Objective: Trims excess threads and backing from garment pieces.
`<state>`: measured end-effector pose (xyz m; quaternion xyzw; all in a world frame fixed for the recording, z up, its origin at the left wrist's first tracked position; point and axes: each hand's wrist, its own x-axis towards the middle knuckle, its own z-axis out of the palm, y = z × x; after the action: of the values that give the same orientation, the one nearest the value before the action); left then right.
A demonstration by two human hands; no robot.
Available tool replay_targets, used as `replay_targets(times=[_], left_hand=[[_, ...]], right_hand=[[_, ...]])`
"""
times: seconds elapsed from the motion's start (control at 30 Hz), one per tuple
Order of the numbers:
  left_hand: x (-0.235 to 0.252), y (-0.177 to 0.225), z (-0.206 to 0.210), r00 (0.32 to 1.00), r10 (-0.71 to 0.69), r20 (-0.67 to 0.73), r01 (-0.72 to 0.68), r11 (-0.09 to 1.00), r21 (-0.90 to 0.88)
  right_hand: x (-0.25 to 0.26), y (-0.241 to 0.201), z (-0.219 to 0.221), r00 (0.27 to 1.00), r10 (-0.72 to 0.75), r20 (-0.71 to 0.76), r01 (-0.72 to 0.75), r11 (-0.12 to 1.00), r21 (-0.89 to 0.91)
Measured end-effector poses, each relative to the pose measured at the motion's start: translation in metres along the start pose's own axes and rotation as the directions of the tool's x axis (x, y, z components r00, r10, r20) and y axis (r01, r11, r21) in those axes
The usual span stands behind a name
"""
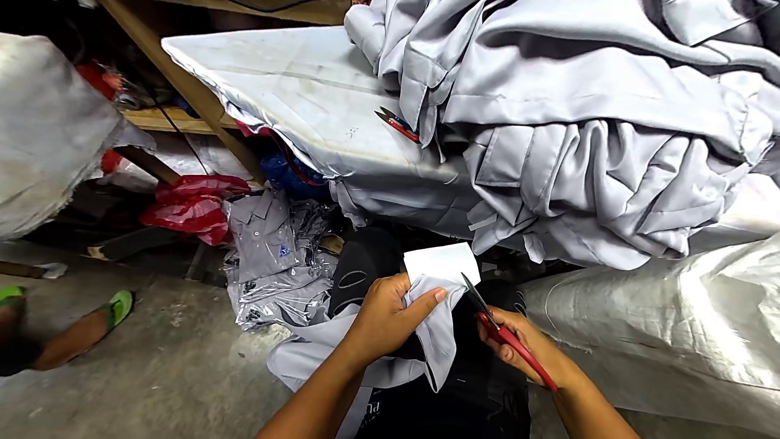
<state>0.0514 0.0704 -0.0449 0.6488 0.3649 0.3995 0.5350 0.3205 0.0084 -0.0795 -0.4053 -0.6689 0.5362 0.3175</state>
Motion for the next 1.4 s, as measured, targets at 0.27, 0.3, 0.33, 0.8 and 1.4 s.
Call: replay_targets(times=[0.27, 0.3, 0.33, 0.8, 1.4], left_hand=[[-0.002, -0.001, 0.001, 1.000, 0.011, -0.006, -0.011, 1.000, -0.012], [-0.002, -0.002, 0.002, 1.000, 0.009, -0.005, -0.009, 1.000, -0.019], [-0.003, -0.002, 0.002, 1.000, 0.005, -0.002, -0.005, 1.000, -0.024], [0.003, -0.007, -0.011, 0.968, 0.008, 0.250, -0.049, 0.986, 0.158], [0.015, -0.017, -0.015, 0.874, 0.054, 0.484, -0.110, 0.990, 0.089]], right_hand=[[0.001, 0.005, 0.006, 0.998, -0.021, -0.050, 0.021, 1.000, -0.013], [0.001, 0.005, 0.007, 0.998, -0.022, -0.060, 0.021, 1.000, -0.014], [0.001, 0.006, 0.007, 0.997, -0.023, -0.070, 0.022, 1.000, -0.016], [-0.022, -0.003, -0.026, 0.994, 0.096, 0.044, -0.085, 0.976, -0.200], [-0.034, -0.006, -0.025, 0.982, 0.145, 0.125, -0.115, 0.969, -0.221]])
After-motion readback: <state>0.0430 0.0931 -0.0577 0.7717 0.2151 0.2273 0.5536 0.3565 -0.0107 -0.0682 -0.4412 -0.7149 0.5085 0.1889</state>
